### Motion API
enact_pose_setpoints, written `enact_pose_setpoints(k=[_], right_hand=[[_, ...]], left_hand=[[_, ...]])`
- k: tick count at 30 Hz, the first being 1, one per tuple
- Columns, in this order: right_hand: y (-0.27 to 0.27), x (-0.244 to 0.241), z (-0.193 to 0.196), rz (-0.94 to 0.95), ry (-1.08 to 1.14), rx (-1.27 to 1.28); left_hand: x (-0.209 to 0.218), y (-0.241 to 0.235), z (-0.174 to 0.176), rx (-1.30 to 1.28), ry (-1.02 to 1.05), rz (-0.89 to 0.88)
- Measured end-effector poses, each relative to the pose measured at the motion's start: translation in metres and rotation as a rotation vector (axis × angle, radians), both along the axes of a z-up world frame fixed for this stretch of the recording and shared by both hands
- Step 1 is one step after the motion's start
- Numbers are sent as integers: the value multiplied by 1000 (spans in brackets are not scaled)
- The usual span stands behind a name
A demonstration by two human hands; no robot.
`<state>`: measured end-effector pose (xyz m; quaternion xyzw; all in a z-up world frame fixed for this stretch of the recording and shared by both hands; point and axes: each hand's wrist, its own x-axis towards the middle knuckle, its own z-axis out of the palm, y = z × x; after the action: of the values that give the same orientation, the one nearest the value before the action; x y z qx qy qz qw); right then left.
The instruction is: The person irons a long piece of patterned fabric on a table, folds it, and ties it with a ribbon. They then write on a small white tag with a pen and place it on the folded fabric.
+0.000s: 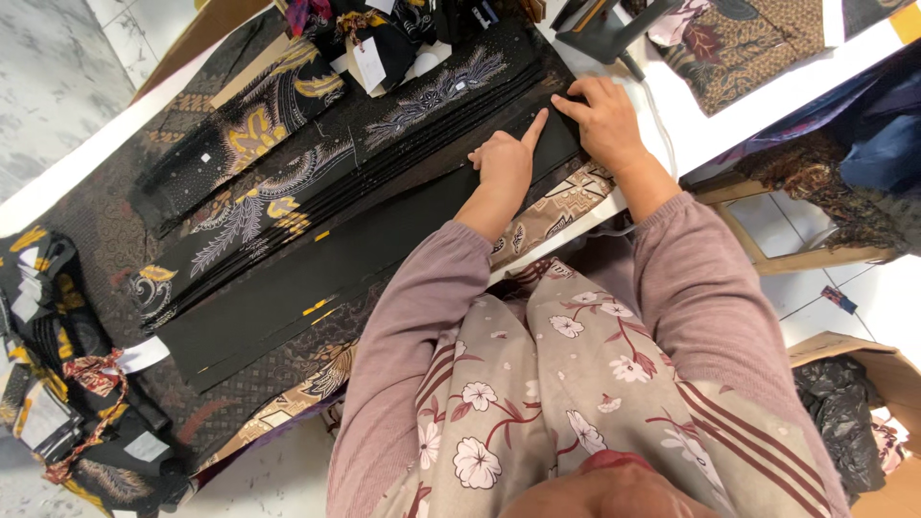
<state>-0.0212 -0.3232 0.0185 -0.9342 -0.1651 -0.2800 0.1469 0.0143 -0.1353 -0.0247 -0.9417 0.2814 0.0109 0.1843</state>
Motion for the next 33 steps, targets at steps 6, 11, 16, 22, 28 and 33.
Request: enact_pose_setpoints(k=[6, 11, 16, 22, 28, 33], right_hand=[[-2, -5, 0, -107, -142, 200], [-33, 30, -2, -366, -511, 721], [-63, 76, 14, -118, -86, 894], [-65, 35, 69, -314, 36, -158], [-39, 14, 72, -256, 167, -411], [-28, 39, 73, -43, 185, -441]], left_hand=[[1, -13, 22, 153, 58, 48], [-4, -13, 22, 168, -17, 63], [-2, -12, 22, 233, -18, 8], [-5, -16, 15, 159, 9, 65], [-8, -7, 11, 114, -28, -1], [-32, 43, 11, -246, -213, -134]])
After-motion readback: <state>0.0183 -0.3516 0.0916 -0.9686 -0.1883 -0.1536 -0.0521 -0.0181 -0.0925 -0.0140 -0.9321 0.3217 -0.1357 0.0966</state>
